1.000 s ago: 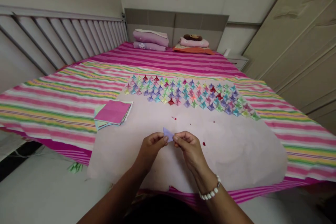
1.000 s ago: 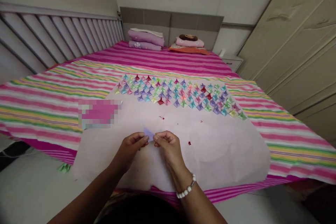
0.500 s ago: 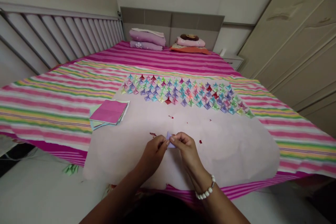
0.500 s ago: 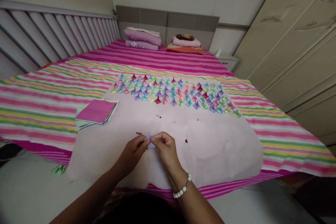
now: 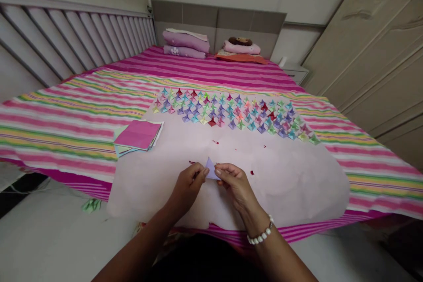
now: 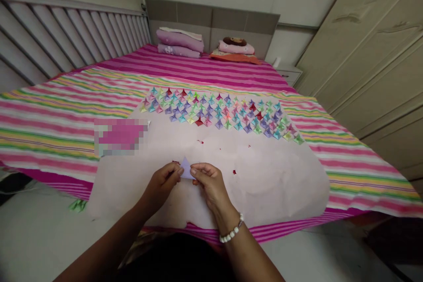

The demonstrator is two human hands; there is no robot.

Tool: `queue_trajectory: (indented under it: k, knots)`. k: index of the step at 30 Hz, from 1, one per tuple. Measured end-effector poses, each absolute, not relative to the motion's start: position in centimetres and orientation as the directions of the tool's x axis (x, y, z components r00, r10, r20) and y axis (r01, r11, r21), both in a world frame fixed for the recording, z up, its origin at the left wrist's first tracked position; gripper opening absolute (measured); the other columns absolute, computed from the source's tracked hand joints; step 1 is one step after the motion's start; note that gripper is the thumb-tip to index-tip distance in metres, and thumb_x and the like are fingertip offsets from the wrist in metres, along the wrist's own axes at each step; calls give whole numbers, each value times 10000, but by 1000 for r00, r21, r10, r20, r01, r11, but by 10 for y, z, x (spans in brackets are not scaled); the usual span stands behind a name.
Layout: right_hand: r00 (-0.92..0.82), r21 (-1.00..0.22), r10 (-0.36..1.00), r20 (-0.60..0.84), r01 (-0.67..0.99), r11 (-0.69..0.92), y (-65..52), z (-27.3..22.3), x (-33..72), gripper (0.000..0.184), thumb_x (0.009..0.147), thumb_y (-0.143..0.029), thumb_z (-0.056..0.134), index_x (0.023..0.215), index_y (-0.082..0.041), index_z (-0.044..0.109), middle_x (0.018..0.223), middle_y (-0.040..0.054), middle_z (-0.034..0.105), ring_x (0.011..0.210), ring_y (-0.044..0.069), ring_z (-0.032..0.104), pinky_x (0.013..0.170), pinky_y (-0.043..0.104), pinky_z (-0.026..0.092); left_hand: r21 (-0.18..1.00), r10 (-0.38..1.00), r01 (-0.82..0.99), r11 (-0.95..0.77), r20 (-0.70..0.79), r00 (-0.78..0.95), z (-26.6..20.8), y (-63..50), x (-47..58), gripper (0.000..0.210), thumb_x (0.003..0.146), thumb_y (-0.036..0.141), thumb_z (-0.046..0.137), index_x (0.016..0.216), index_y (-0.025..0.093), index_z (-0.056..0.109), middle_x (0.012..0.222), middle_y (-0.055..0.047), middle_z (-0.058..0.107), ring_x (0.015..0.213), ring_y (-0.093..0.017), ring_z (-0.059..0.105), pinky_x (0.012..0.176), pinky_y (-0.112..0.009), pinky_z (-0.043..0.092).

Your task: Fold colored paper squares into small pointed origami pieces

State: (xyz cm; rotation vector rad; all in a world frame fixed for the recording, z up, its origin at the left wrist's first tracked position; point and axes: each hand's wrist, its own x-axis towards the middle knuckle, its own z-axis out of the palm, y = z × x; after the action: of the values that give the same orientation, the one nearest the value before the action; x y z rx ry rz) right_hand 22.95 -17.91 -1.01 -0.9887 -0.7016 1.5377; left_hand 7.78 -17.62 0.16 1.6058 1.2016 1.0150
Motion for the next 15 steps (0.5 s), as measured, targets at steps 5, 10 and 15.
queue_trajectory:
  k: [5, 10, 15]
  knots:
    - [-96, -850, 979, -178, -487, -202, -181, -5, 230, 184, 632, -342, 792, 724, -191, 740, 680, 22, 657, 580, 123, 500, 506, 241, 393, 965, 954, 215, -153, 87, 286, 1, -174, 75, 284, 866, 346, 470, 628, 193, 496, 617, 22, 491, 632, -139, 472, 628, -259, 357]
    - [-157, -846, 972, -177, -481, -231, -182, -5, 234, 168, 668, -348, 777, 696, -191, 721, 644, 6, 622, 552, 106, 460, 486, 228, 363, 973, 931, 186, -136, 62, 359, 3, -173, 72, 274, 867, 342, 481, 639, 195, 521, 627, 17, 518, 641, -141, 489, 639, -262, 380]
    - [-207, -809, 963, -172, -527, -258, -181, -7, 236, 168, 669, -329, 784, 683, -178, 711, 599, -13, 577, 529, 87, 452, 475, 211, 354, 983, 902, 125, -132, 67, 427, 5, -172, 68, 240, 876, 332, 498, 694, 191, 565, 641, 17, 532, 651, -136, 505, 653, -260, 395]
